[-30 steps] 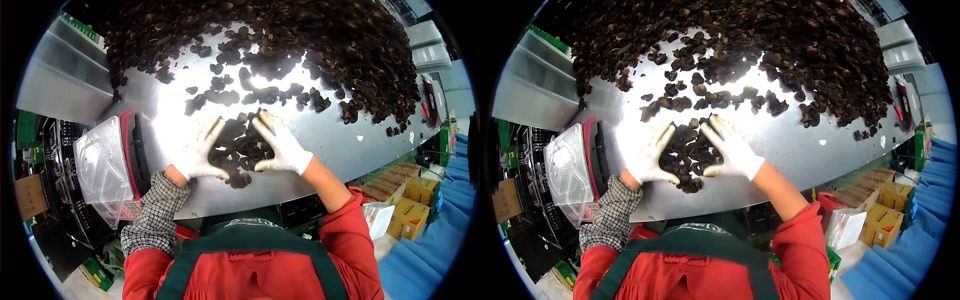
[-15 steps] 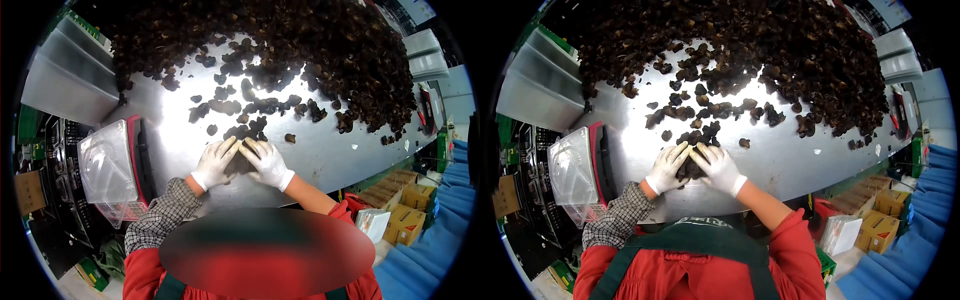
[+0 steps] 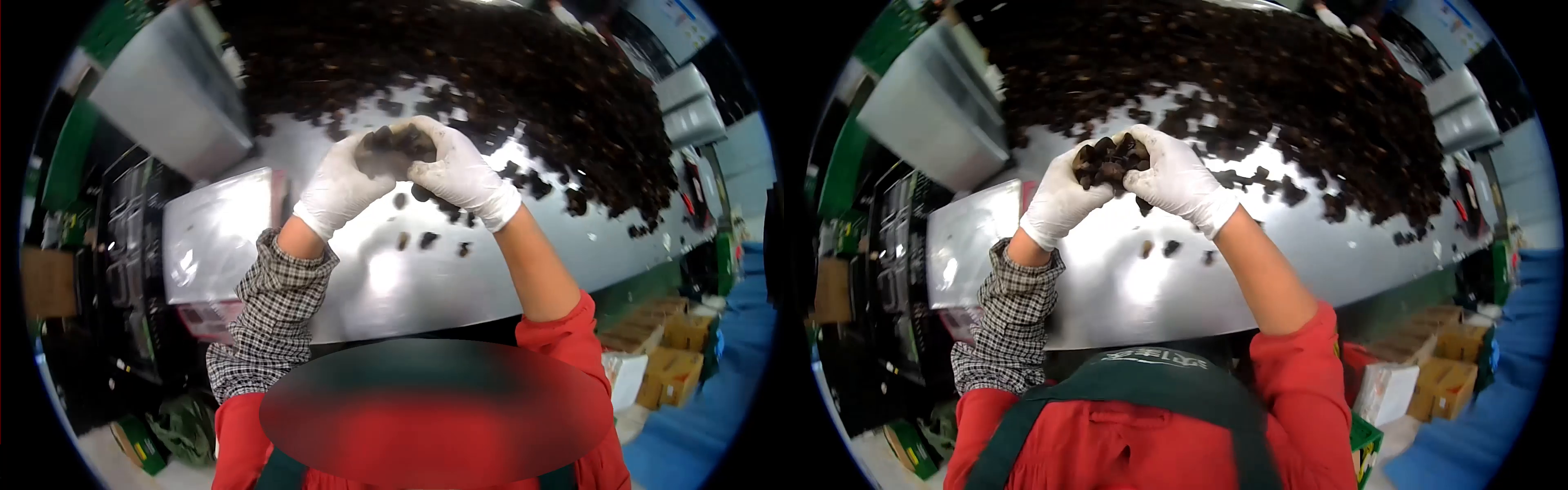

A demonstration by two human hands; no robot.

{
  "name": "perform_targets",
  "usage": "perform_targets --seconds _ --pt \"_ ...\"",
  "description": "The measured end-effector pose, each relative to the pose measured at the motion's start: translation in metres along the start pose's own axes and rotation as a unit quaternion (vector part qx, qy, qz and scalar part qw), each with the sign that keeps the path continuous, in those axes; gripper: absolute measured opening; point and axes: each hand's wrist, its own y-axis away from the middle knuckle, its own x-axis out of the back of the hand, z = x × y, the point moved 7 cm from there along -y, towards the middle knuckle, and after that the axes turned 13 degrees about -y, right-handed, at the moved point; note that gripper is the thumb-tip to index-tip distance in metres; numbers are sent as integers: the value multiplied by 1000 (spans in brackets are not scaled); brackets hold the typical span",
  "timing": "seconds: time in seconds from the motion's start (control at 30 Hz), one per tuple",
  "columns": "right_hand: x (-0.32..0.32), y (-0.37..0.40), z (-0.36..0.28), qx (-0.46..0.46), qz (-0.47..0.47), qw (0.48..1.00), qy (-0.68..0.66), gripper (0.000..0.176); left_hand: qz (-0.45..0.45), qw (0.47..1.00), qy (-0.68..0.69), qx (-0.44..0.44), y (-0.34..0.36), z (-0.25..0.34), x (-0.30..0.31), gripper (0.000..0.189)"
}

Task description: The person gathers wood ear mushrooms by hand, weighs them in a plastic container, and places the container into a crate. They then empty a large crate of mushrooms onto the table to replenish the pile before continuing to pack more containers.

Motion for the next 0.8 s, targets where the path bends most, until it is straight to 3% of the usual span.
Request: perform_targets --seconds 0.07,0.2,0.27,0.33,0.4,0.47,0.5,0.53,0.6,0.67,0.73,0.8 --pt "-56 -10 -16 -64 -49 996 -28 40 106 990 -84 -46 39 1 52 44" --pt "-175 -49 -6 109 -151 981 -53 40 171 984 -57 -2 127 -27 137 55" --pt "-226 -58 19 27 -205 977 -53 50 184 981 -58 16 162 -56 162 54" --pt "-262 -62 47 25 -235 968 -80 53 217 974 -43 42 191 -87 175 55" --pt "-275 -63 72 52 -189 978 -78 57 235 967 25 93 210 -128 174 62" --pt "-281 -63 94 141 -165 976 20 65 233 970 7 68 216 -137 164 67" --pt "-282 -52 73 206 -166 955 133 72 250 966 6 56 216 -145 159 75" --pt "-281 -47 67 211 -160 953 146 73 257 953 -147 65 220 -144 163 85" --pt "-281 -43 60 224 -153 947 172 74 292 909 -294 41 225 -124 168 89" --pt "-278 -46 66 193 -159 964 92 72 256 912 -316 46 226 -120 171 93" --pt "-290 -42 80 202 -182 952 144 69 237 906 -349 30 227 -121 169 95" --pt "-284 -43 80 177 -160 967 89 68 235 889 -392 -9 223 -118 163 95"
